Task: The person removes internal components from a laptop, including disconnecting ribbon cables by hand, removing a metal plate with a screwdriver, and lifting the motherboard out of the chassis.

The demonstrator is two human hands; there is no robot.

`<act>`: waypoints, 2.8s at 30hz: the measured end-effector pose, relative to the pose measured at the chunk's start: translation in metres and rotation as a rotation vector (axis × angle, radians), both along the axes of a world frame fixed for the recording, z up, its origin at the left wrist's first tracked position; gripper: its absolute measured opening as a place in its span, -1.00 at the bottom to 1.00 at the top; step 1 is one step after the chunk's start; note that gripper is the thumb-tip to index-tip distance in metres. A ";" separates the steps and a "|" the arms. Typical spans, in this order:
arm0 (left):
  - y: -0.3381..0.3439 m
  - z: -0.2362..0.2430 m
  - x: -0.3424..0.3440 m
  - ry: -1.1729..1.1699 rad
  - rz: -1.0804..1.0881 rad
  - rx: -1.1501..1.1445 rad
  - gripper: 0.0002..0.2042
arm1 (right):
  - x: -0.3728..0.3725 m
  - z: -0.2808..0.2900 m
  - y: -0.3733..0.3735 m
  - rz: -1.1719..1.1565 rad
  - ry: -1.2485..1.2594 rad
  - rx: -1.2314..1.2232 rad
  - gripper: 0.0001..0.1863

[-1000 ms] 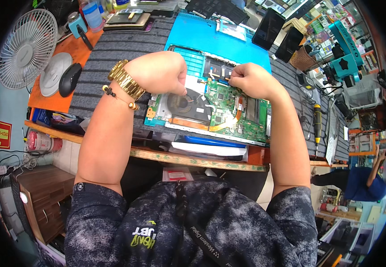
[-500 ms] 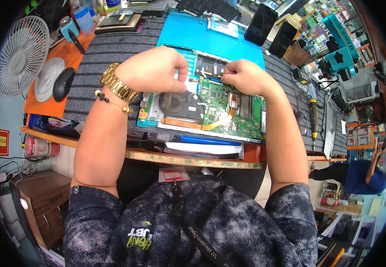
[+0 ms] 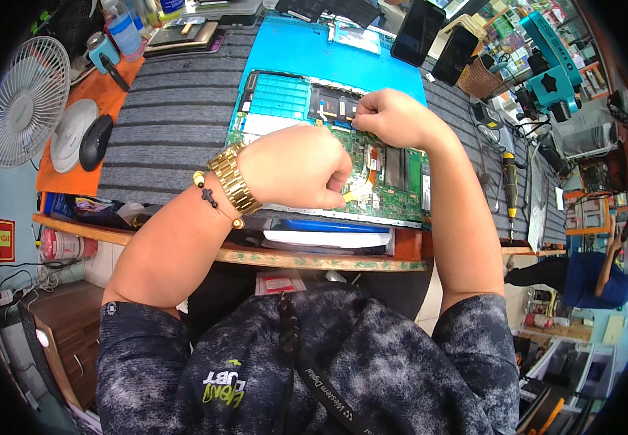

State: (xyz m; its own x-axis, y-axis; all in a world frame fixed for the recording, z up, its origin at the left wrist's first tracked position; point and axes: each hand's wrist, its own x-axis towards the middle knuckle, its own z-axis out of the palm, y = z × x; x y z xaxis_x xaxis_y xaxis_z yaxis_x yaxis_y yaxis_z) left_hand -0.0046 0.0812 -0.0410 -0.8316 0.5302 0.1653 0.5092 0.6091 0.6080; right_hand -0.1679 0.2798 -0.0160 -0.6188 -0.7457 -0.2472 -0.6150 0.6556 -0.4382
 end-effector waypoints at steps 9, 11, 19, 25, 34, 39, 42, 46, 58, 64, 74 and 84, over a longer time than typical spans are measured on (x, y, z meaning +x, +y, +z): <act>0.002 -0.003 0.002 0.029 0.010 -0.063 -0.77 | -0.001 0.003 0.000 0.008 -0.025 0.013 -0.67; 0.004 -0.003 0.004 0.050 0.010 -0.049 -0.79 | 0.000 0.003 0.000 0.014 -0.010 0.011 -0.68; 0.013 0.000 0.012 0.094 0.044 -0.087 -0.78 | 0.000 0.001 0.000 0.012 0.003 0.000 -0.68; 0.017 0.002 0.015 0.131 0.056 -0.153 -0.80 | -0.001 0.001 0.000 0.004 0.004 0.008 -0.69; 0.021 0.001 0.017 0.182 0.100 -0.207 -0.79 | -0.001 0.002 0.000 0.008 -0.006 0.014 -0.68; 0.022 0.002 0.017 0.159 0.116 -0.172 -0.79 | 0.000 0.006 0.000 -0.008 -0.040 0.021 -0.68; 0.022 0.002 0.018 0.154 0.121 -0.177 -0.79 | -0.001 0.008 0.000 -0.007 -0.045 0.034 -0.67; 0.022 0.002 0.019 0.180 0.126 -0.171 -0.80 | -0.001 0.007 0.000 -0.008 -0.050 0.027 -0.66; 0.025 0.000 0.021 0.160 0.142 -0.197 -0.82 | -0.002 0.009 0.001 -0.014 -0.068 0.039 -0.64; 0.026 -0.001 0.021 0.176 0.151 -0.208 -0.82 | -0.002 0.008 0.002 -0.013 -0.083 0.016 -0.63; 0.024 0.001 0.020 0.144 0.143 -0.253 -0.80 | -0.015 0.020 0.038 -0.090 -0.367 -0.136 -0.67; 0.024 0.003 0.021 0.154 0.141 -0.259 -0.77 | -0.002 0.024 0.143 -0.236 0.010 -0.175 -0.73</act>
